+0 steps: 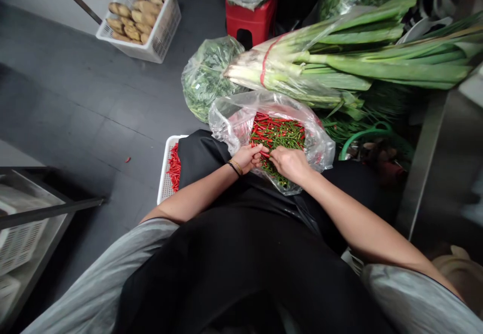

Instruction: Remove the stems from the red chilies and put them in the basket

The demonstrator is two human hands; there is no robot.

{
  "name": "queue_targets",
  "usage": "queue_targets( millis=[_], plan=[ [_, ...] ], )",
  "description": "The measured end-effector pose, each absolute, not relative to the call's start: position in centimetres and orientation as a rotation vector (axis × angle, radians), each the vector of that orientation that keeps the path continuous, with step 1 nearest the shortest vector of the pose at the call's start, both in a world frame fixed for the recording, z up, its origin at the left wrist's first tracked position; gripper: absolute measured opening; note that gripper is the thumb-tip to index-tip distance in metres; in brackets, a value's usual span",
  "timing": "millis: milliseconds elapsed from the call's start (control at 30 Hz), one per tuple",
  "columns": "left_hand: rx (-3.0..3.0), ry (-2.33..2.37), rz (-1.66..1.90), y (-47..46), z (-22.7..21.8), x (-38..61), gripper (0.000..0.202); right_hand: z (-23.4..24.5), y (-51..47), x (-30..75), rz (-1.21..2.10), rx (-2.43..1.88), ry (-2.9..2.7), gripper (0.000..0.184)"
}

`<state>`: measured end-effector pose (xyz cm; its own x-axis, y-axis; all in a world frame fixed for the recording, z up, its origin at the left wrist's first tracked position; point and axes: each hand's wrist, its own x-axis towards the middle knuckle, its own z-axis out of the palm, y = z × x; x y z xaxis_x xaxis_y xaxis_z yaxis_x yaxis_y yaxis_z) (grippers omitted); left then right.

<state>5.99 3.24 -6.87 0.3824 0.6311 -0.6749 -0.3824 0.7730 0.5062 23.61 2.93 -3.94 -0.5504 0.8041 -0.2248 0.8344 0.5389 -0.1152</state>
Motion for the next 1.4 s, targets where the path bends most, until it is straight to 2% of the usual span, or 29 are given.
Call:
queue_targets(
  millis=[133, 267, 367, 467, 667, 867, 1067, 1167, 1300, 1333, 1400],
  plan=[
    [0.404, 0.958, 0.544, 3.1, -6.7, 5.9, 0.031, -3.6, 2.3, 24.3, -0.461, 1.062, 2.832, 0.037],
    [0.677, 1.095, 0.666, 3.5, -7.4, 5.6, 0.029, -3.0, 3.2, 24.6, -0.617, 0.807, 2.698, 0.031],
    [0.705, 1.168, 0.755, 3.8, -7.8, 5.2, 0.032, -2.6, 4.6, 24.2, -0.416, 0.994, 2.485, 0.037],
    [0.478, 1.106, 0.793, 4.0, -7.6, 4.6, 0.034, -3.1, 5.9, 23.0, -0.172, 1.322, 2.356, 0.046],
    [0.209, 0.957, 0.752, 4.2, -6.6, 4.0, 0.006, -5.1, 7.5, 21.7, -0.184, 1.358, 2.323, 0.037],
    [0.227, 0.97, 0.635, 3.7, -6.8, 5.2, 0.026, -3.0, 5.1, 23.4, -0.483, 1.514, 2.435, 0.023],
    [0.264, 0.851, 0.757, 3.5, -6.9, 5.6, 0.027, -3.3, 2.8, 22.8, -0.551, 1.513, 2.631, 0.034],
    [0.292, 0.776, 0.686, 3.3, -6.6, 5.1, 0.027, -3.1, 2.6, 22.6, -0.666, 1.358, 2.757, 0.039],
    [0.397, 0.657, 0.382, 3.1, -6.1, 4.4, 0.03, -1.2, 2.7, 24.0, -1.024, 0.882, 2.718, 0.034],
    [0.404, 0.687, 0.38, 3.3, -6.1, 4.3, 0.032, -0.9, 3.0, 24.4, -1.013, 0.858, 2.635, 0.033],
    [0.377, 0.813, 0.492, 3.7, -6.3, 4.2, 0.037, -0.7, 3.9, 24.7, -0.787, 1.059, 2.469, 0.035]
  ],
)
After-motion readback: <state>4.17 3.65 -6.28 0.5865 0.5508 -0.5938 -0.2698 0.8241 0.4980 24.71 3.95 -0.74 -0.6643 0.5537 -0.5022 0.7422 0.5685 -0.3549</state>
